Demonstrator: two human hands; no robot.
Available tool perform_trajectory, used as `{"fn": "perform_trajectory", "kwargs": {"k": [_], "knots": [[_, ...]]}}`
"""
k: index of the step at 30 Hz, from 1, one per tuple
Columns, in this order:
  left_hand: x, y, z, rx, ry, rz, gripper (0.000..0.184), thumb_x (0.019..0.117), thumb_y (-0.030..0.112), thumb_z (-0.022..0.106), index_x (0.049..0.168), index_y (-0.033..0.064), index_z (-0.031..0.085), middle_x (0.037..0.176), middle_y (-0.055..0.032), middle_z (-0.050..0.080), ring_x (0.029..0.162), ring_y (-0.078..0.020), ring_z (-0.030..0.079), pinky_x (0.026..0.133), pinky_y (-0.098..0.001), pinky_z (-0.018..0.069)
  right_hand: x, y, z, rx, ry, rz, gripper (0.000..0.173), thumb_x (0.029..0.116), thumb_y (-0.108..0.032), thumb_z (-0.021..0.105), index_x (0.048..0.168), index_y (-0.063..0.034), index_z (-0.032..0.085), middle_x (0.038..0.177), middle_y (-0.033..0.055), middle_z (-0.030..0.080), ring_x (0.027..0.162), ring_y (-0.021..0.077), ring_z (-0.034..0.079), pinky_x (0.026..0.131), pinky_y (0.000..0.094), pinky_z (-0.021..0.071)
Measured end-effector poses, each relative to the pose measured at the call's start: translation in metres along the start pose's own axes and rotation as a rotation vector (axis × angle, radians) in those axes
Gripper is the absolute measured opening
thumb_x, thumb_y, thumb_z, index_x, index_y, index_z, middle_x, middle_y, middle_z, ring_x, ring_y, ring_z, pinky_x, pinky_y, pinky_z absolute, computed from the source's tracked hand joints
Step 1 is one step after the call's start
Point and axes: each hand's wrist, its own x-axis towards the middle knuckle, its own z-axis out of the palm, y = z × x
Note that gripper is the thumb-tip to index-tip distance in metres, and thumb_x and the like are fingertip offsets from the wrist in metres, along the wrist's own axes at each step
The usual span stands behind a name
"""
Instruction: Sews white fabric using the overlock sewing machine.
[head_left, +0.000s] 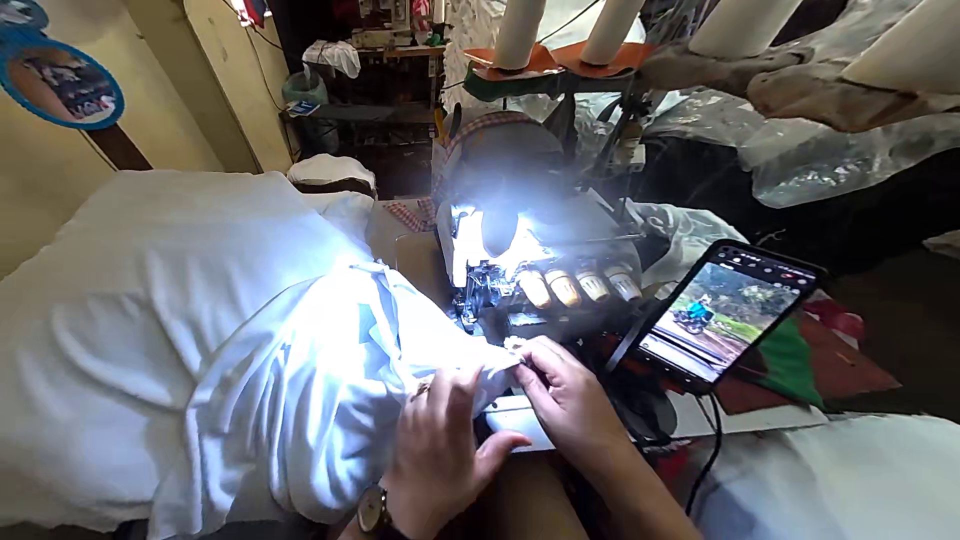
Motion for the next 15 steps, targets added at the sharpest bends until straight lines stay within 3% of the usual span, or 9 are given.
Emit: {"fn": "perform_trajectory", "kwargs": {"k": [2, 3, 5, 7, 8, 10, 11, 13, 15], "knots": [[0.019, 0.005, -0.011, -0.097, -0.122, -0.076, 0.035, 0.0901, 0.030, 0.068, 0.111, 0.0015, 0.072, 0.089, -0.0114, 0.073, 0.076, -0.0237, 0.073, 0.065, -0.0419, 0.0608, 0.004, -0.024, -0.004, 0.441, 0.003, -0.072, 0.018, 0.1032, -0.027, 0.059, 0.098, -0.0139, 0.070, 0.091, -0.0065, 0.066, 0.081, -0.0018, 0.062, 0.072, 0.0149, 0.0544], [0.034, 0.007, -0.026, -0.277, -0.129, -0.138, 0.023, 0.0913, 0.016, 0.063, 0.108, 0.0020, 0.070, 0.088, -0.0076, 0.071, 0.077, -0.0165, 0.070, 0.068, -0.0349, 0.0596, 0.005, -0.037, -0.001, 0.616, 0.011, -0.080, 0.016, 0.1032, -0.034, 0.060, 0.107, -0.0213, 0.069, 0.098, -0.0111, 0.067, 0.088, -0.0030, 0.064, 0.078, 0.0158, 0.0559], [0.067, 0.013, -0.063, -0.782, -0.033, -0.238, 0.019, 0.0980, 0.007, 0.051, 0.111, 0.0080, 0.064, 0.089, 0.0048, 0.065, 0.077, 0.0011, 0.062, 0.069, -0.0175, 0.0540, 0.000, -0.052, 0.016, 0.749, -0.050, -0.082, 0.035, 0.0980, -0.050, 0.063, 0.127, -0.0307, 0.060, 0.114, -0.0168, 0.067, 0.106, -0.0025, 0.064, 0.092, 0.0210, 0.0554], [0.094, 0.025, -0.102, -1.125, 0.156, -0.294, 0.022, 0.1047, 0.014, 0.048, 0.114, 0.0190, 0.067, 0.102, 0.0104, 0.070, 0.090, 0.0025, 0.066, 0.079, -0.0180, 0.0570, -0.012, -0.064, 0.033, 0.806, -0.218, -0.068, 0.053, 0.0927, -0.040, 0.073, 0.135, -0.0130, 0.056, 0.121, -0.0089, 0.068, 0.113, -0.0017, 0.063, 0.099, 0.0229, 0.0545], [0.105, 0.033, -0.120, -1.175, 0.267, -0.295, 0.022, 0.1066, 0.018, 0.048, 0.115, 0.0206, 0.068, 0.104, 0.0100, 0.071, 0.093, 0.0007, 0.068, 0.081, -0.0196, 0.0584, -0.015, -0.070, 0.038, 0.814, -0.286, -0.075, 0.044, 0.0934, -0.029, 0.074, 0.128, -0.0059, 0.061, 0.115, -0.0051, 0.071, 0.107, -0.0021, 0.066, 0.095, 0.0217, 0.0565], [0.116, 0.043, -0.154, -1.113, 0.456, -0.212, 0.025, 0.1099, 0.020, 0.041, 0.116, 0.0192, 0.065, 0.105, 0.0093, 0.070, 0.095, -0.0006, 0.068, 0.084, -0.0195, 0.0583, -0.013, -0.079, 0.033, 0.769, -0.311, -0.122, 0.018, 0.0976, -0.015, 0.068, 0.108, -0.0006, 0.069, 0.098, 0.0006, 0.072, 0.091, -0.0006, 0.066, 0.084, 0.0196, 0.0569], [0.112, 0.042, -0.170, -1.035, 0.523, -0.135, 0.026, 0.1107, 0.020, 0.037, 0.119, 0.0176, 0.062, 0.108, 0.0093, 0.069, 0.099, -0.0008, 0.067, 0.087, -0.0192, 0.0566, -0.011, -0.084, 0.022, 0.721, -0.274, -0.146, 0.014, 0.0995, -0.015, 0.065, 0.105, -0.0031, 0.070, 0.095, -0.0012, 0.071, 0.089, -0.0025, 0.065, 0.082, 0.0174, 0.0560], [0.079, 0.028, -0.200, -0.790, 0.562, 0.032, 0.032, 0.1116, 0.027, 0.033, 0.123, 0.0113, 0.058, 0.111, 0.0053, 0.065, 0.104, -0.0031, 0.064, 0.091, -0.0205, 0.0528, -0.005, -0.096, -0.011, 0.604, -0.162, -0.238, 0.014, 0.1021, -0.019, 0.061, 0.107, -0.0083, 0.069, 0.098, -0.0047, 0.070, 0.093, -0.0057, 0.063, 0.084, 0.0138, 0.0536], [0.014, -0.006, -0.231, -0.494, 0.600, 0.206, 0.046, 0.1070, 0.042, 0.042, 0.104, 0.0055, 0.070, 0.095, -0.0017, 0.072, 0.093, -0.0059, 0.067, 0.083, -0.0253, 0.0535, -0.008, -0.121, -0.049, 0.447, -0.094, -0.328, 0.020, 0.1057, -0.025, 0.055, 0.115, -0.0104, 0.066, 0.104, -0.0016, 0.070, 0.100, -0.0034, 0.063, 0.090, 0.0140, 0.0512]]}}
